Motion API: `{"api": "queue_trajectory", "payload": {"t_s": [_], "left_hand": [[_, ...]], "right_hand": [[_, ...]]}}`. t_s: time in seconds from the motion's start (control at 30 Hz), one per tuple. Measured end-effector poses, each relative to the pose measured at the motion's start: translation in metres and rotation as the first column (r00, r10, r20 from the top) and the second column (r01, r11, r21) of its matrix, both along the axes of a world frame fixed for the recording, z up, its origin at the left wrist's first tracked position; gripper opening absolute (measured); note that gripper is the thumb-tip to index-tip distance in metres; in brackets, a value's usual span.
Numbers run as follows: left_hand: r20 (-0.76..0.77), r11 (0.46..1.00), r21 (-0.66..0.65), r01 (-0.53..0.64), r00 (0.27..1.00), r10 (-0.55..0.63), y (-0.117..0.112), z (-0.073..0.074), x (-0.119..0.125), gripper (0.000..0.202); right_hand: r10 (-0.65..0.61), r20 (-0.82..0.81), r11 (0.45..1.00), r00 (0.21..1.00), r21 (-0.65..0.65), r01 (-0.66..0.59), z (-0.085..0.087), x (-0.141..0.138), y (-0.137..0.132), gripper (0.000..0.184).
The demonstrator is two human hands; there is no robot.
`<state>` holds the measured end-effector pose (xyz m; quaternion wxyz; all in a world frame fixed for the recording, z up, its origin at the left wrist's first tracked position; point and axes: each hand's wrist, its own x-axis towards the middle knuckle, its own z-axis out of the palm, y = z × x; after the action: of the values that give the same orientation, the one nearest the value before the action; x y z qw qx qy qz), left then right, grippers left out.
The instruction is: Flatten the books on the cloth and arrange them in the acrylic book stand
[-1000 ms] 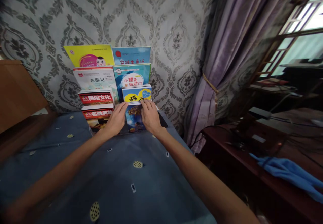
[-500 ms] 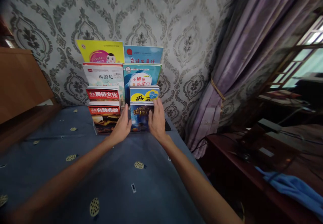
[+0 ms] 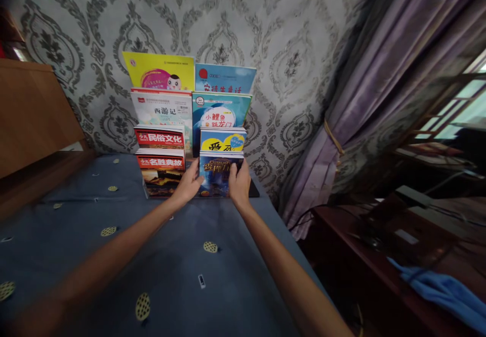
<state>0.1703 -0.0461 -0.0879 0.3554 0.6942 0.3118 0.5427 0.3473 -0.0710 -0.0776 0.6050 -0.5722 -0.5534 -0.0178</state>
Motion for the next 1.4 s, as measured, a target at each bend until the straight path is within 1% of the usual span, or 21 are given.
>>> {"api": "queue_trajectory", "payload": {"t_s": [0.17, 0.37, 0.47, 0.53, 0.6, 0.67, 0.73, 0.8, 0.83, 0.9, 0.97, 1.0, 1.07, 1.1, 1.13, 1.2, 1.23, 1.27, 1.3, 1.33, 1.4], "left_hand": [[0.002, 1.000, 0.017, 0.011, 1.000, -0.011, -0.002, 0.003, 0.000, 0.075], [-0.060, 0.999, 0.034, -0.039, 0.997, 0.041, -0.004, 0.007, -0.001, 0.075], [-0.101, 0.999, 0.006, -0.045, 0.994, 0.046, -0.006, 0.005, -0.002, 0.078], [-0.127, 0.998, 0.015, -0.055, 0.990, 0.057, -0.013, 0.002, -0.007, 0.078], [-0.169, 0.994, 0.101, -0.042, 0.984, 0.059, -0.025, -0.002, -0.019, 0.073], [-0.239, 0.970, 0.243, -0.010, 0.968, 0.070, -0.040, -0.005, -0.038, 0.061], [-0.300, 0.937, 0.346, -0.034, 0.943, 0.145, -0.051, -0.004, -0.060, 0.051], [-0.344, 0.922, 0.381, -0.067, 0.915, 0.209, -0.053, 0.000, -0.083, 0.048], [-0.357, 0.923, 0.379, -0.074, 0.908, 0.220, -0.051, 0.002, -0.093, 0.047], [-0.368, 0.940, 0.332, -0.078, 0.907, 0.205, -0.043, 0.008, -0.110, 0.044], [-0.343, 0.958, 0.269, -0.096, 0.920, 0.189, -0.036, 0.013, -0.122, 0.040], [-0.322, 0.961, 0.251, -0.116, 0.926, 0.196, -0.034, 0.016, -0.126, 0.037], [-0.268, 0.939, 0.279, -0.202, 0.922, 0.278, -0.034, 0.020, -0.134, 0.033], [-0.236, 0.907, 0.324, -0.270, 0.905, 0.354, -0.035, 0.022, -0.138, 0.031], [-0.194, 0.857, 0.377, -0.351, 0.875, 0.444, -0.037, 0.024, -0.141, 0.031], [-0.072, 0.733, 0.441, -0.518, 0.793, 0.605, -0.037, 0.025, -0.148, 0.033], [-0.008, 0.687, 0.436, -0.581, 0.761, 0.649, -0.035, 0.025, -0.151, 0.038], [0.049, 0.673, 0.403, -0.620, 0.749, 0.661, -0.032, 0.024, -0.153, 0.044], [0.100, 0.688, 0.351, -0.635, 0.756, 0.647, -0.027, 0.023, -0.154, 0.049], [0.138, 0.728, 0.290, -0.621, 0.780, 0.610, -0.021, 0.022, -0.154, 0.054], [0.187, 0.832, 0.180, -0.525, 0.849, 0.495, -0.010, 0.020, -0.152, 0.058]], "right_hand": [[-0.006, 0.008, 1.000, 1.000, -0.003, 0.006, 0.000, -0.001, 0.000, 0.052], [-0.003, -0.012, 1.000, 1.000, 0.017, 0.003, -0.003, 0.002, 0.003, 0.052], [0.010, -0.034, 1.000, 0.999, 0.019, -0.009, -0.002, 0.005, 0.003, 0.055], [-0.001, -0.069, 1.000, 0.998, 0.020, 0.003, 0.000, 0.008, 0.002, 0.058], [-0.020, -0.098, 1.000, 0.995, 0.018, 0.022, 0.001, 0.010, -0.002, 0.062], [-0.027, -0.096, 0.999, 0.995, 0.027, 0.030, 0.002, 0.011, -0.009, 0.064], [-0.017, -0.071, 0.998, 0.997, 0.051, 0.021, 0.000, 0.013, -0.016, 0.063], [-0.006, -0.050, 0.997, 0.999, 0.076, 0.009, -0.003, 0.014, -0.023, 0.060], [-0.005, -0.047, 0.996, 0.999, 0.084, 0.009, -0.005, 0.013, -0.027, 0.058], [-0.012, -0.046, 0.995, 0.999, 0.101, 0.017, -0.009, 0.009, -0.036, 0.051], [0.009, -0.031, 0.992, 0.999, 0.127, -0.005, -0.014, -0.001, -0.048, 0.041], [0.046, -0.013, 0.989, 0.999, 0.142, -0.044, -0.016, -0.009, -0.054, 0.037], [0.185, 0.037, 0.971, 0.982, 0.148, -0.189, -0.020, -0.031, -0.064, 0.033], [0.258, 0.055, 0.955, 0.965, 0.134, -0.263, -0.022, -0.044, -0.068, 0.033], [0.328, 0.059, 0.937, 0.943, 0.104, -0.333, -0.024, -0.058, -0.069, 0.034], [0.446, 0.028, 0.893, 0.895, 0.061, -0.447, -0.027, -0.085, -0.066, 0.040], [0.485, -0.001, 0.873, 0.875, 0.052, -0.484, -0.027, -0.098, -0.062, 0.045], [0.512, -0.037, 0.858, 0.858, 0.051, -0.510, -0.027, -0.110, -0.056, 0.051], [0.532, -0.083, 0.847, 0.843, 0.053, -0.529, -0.026, -0.121, -0.049, 0.056], [0.541, -0.135, 0.841, 0.830, 0.057, -0.539, -0.023, -0.130, -0.041, 0.062], [0.533, -0.248, 0.843, 0.809, 0.072, -0.533, -0.017, -0.144, -0.026, 0.071]]}}
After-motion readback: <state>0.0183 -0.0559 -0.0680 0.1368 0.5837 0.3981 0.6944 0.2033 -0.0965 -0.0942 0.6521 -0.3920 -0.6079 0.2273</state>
